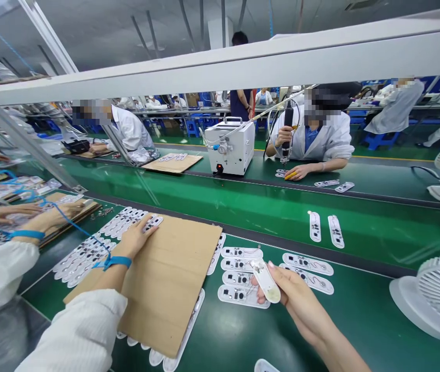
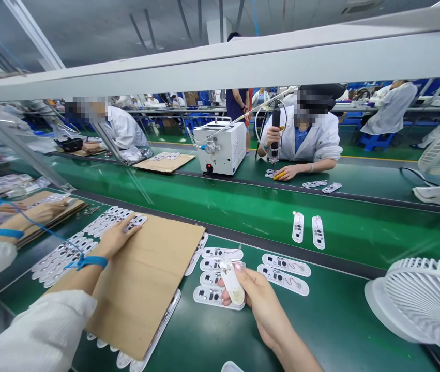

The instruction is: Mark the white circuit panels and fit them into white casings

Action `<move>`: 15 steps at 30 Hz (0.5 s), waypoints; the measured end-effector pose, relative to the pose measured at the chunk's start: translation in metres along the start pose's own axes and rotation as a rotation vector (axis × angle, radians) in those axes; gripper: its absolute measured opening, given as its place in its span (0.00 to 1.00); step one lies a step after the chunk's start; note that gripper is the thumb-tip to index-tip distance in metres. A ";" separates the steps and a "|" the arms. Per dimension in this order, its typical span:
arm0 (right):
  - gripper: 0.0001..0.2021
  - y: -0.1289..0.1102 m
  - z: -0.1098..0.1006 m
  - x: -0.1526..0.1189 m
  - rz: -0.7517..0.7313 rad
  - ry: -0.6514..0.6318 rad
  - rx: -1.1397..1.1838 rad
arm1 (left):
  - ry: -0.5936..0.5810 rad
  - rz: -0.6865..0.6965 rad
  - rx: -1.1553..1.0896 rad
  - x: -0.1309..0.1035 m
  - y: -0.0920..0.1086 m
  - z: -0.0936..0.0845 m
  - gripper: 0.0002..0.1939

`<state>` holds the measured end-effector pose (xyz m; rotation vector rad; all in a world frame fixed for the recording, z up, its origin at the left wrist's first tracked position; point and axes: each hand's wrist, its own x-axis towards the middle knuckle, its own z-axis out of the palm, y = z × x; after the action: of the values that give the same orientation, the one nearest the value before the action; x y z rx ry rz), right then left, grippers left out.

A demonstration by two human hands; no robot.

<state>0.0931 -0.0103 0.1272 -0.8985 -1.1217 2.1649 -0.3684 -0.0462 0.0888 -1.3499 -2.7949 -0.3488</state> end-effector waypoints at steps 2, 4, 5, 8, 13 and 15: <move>0.28 -0.001 0.000 0.000 0.019 0.002 -0.019 | 0.012 -0.046 0.023 0.003 -0.002 0.003 0.30; 0.28 -0.003 0.000 -0.001 0.025 0.001 -0.029 | 0.040 -0.086 0.047 0.003 0.000 0.006 0.30; 0.29 -0.004 0.000 -0.001 0.021 -0.003 -0.031 | 0.050 -0.099 0.054 0.002 0.001 0.007 0.30; 0.29 -0.009 -0.004 -0.001 -0.013 0.003 -0.017 | 0.059 -0.112 0.056 -0.003 0.007 0.003 0.30; 0.24 -0.032 -0.027 -0.006 -0.194 0.089 0.121 | 0.134 -0.064 0.015 -0.014 0.040 -0.008 0.29; 0.22 -0.045 -0.039 -0.011 -0.280 0.143 0.204 | 0.174 0.054 -0.038 -0.022 0.074 -0.004 0.27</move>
<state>0.1370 0.0239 0.1515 -0.7444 -0.8809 1.9129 -0.2972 -0.0197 0.1042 -1.3302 -2.6185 -0.4943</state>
